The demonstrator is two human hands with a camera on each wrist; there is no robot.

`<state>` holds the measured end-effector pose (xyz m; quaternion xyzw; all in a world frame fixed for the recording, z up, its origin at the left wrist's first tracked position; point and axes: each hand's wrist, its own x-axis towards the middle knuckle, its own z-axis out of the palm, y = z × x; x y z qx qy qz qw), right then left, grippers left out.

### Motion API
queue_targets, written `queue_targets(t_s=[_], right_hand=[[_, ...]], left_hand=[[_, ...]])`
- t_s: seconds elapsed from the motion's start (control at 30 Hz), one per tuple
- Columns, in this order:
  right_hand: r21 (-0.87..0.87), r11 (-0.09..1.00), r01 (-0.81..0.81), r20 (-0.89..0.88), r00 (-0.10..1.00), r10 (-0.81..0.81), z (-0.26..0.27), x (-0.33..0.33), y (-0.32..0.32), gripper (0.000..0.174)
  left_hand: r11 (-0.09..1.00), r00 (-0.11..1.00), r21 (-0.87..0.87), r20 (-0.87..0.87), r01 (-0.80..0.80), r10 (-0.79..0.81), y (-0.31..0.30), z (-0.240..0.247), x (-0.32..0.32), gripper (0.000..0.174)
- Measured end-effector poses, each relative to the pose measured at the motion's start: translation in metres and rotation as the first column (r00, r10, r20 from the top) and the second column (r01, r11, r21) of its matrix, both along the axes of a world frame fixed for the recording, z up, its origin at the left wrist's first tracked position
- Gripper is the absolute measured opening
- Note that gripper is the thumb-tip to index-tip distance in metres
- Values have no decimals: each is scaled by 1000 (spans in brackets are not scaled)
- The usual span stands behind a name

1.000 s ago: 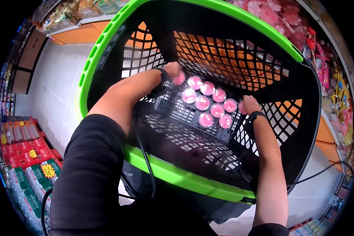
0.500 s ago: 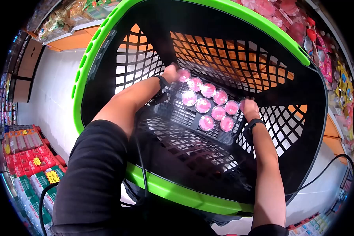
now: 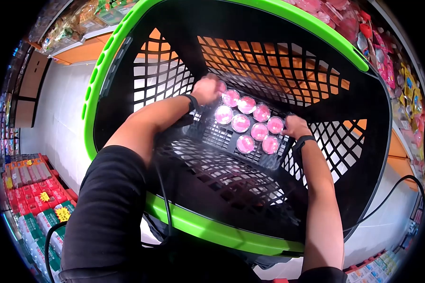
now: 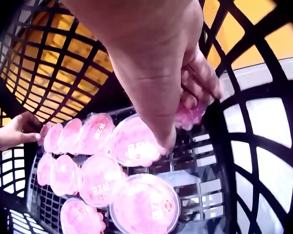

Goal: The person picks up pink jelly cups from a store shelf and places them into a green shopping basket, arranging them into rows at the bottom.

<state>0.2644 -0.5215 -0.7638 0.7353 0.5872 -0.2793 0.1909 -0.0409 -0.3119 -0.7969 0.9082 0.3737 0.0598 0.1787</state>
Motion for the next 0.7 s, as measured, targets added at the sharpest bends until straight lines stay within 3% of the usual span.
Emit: queue_targets(t_s=[0.07,0.13,0.23,0.33,0.37,0.5,0.6,0.7], right_hand=[[54,997,-56,44,998,54,-3,-9,-2,46],[109,983,-148,36,989,145,-3,-13,-1,53],[183,916,-357,9,932,361,-5,-17,0,63],[293,833,-470,45,876,479,-15,-27,-1,52],[229,854,-466,78,884,462,-10,-34,2,44],[208,961,-184,97,981,167,-20,-25,13,39],[242,942,-234,97,971,216,-29,-20,21,54],[306,934,-183,89,983,163,-40,-21,25,50]], left_hand=[[956,955,82,-115,283,-273,-7,11,6,44],[885,915,238,-54,400,-399,-19,5,9,38],[896,911,162,-89,412,-403,-25,-4,13,35],[907,915,139,-131,398,-382,-28,-1,16,34],[916,923,135,-130,378,-362,-28,-7,18,35],[938,948,143,-62,317,-311,-34,-15,24,37],[945,958,157,-59,287,-282,-35,-18,26,36],[968,980,156,-62,197,-189,-35,-18,38,31]])
